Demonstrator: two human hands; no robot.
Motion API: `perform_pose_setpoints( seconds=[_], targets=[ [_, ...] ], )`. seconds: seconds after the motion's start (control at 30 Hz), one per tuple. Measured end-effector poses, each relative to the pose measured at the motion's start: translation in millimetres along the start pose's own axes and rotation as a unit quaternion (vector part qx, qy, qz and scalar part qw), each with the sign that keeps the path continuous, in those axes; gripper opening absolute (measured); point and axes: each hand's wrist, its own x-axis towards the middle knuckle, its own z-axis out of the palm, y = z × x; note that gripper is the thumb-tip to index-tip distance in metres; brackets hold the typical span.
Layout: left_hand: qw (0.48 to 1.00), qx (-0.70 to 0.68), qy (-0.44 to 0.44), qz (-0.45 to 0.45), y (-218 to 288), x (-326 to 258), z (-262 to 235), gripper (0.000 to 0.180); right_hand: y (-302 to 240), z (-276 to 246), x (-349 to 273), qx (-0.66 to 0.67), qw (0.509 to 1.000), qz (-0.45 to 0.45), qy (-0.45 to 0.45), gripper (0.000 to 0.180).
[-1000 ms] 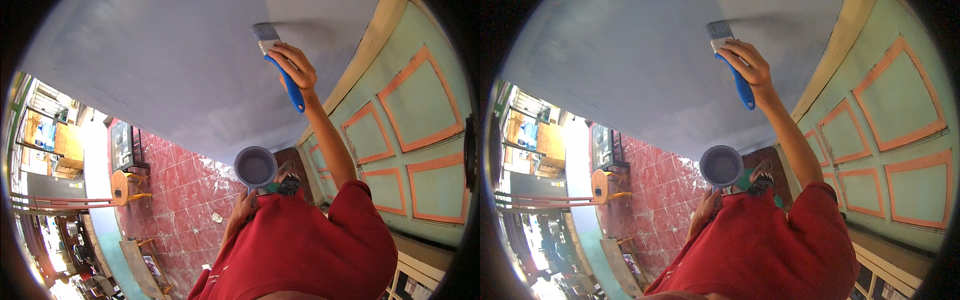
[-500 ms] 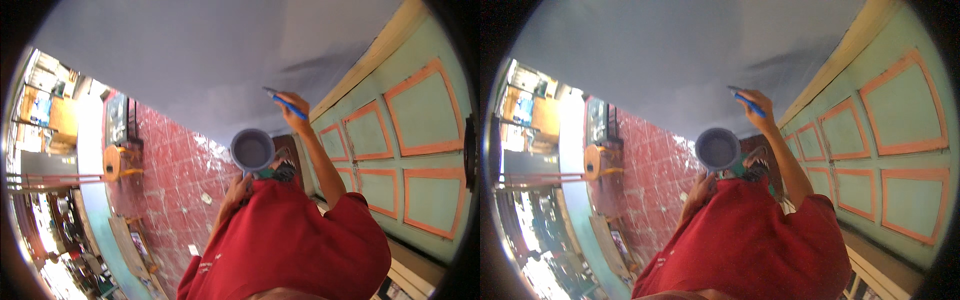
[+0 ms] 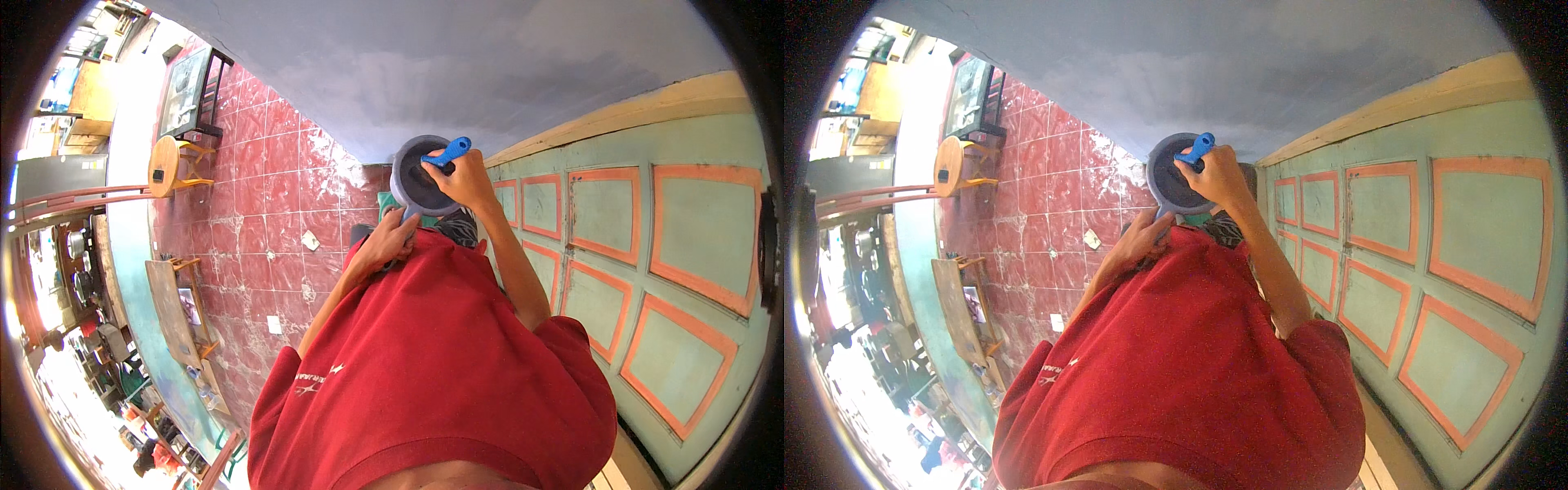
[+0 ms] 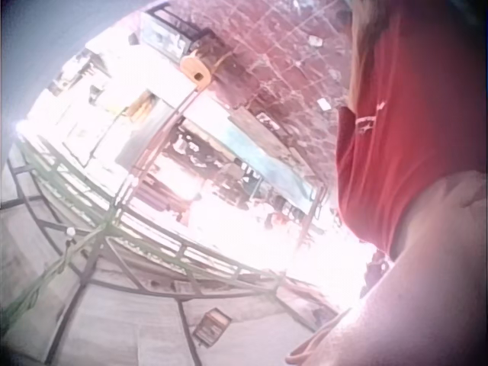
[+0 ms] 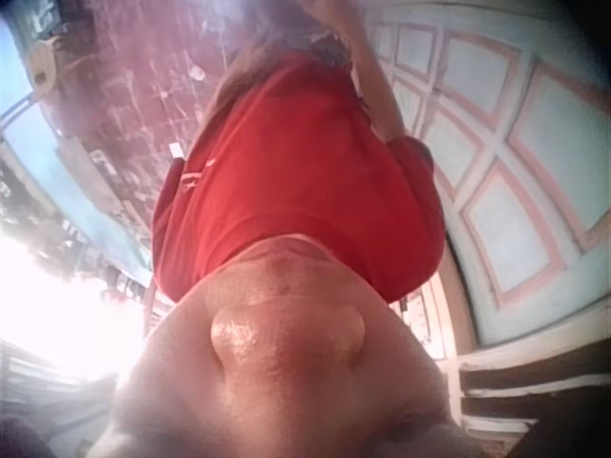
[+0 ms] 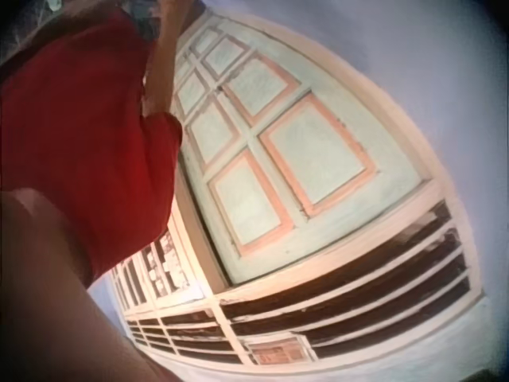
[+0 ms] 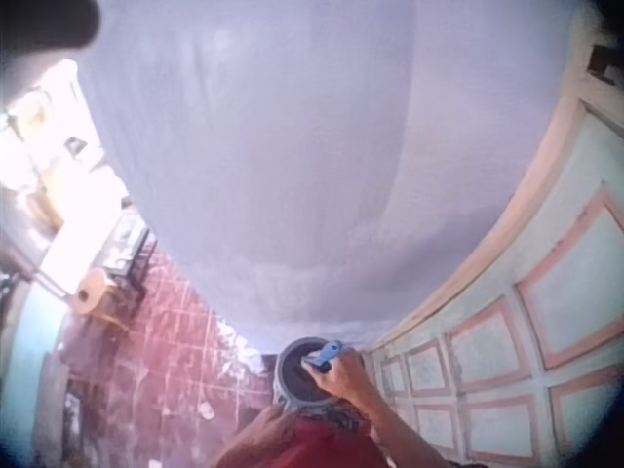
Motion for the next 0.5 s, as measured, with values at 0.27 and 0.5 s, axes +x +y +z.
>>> perform_pose_setpoints(
  seconds=[0.27,0.5],
  targets=[
    [1.0,0.003,-0.003,0.023,-3.5,4.0,-1.4,0.029,22.3,19.3,-5.8,0.013,1.0,0.002,-0.027,0.024],
    [1.0,0.016,0.013,0.004,8.3,2.6,-1.7,0.029,22.2,11.0,-4.3,0.016,0.999,0.018,0.023,0.023]
  ],
)
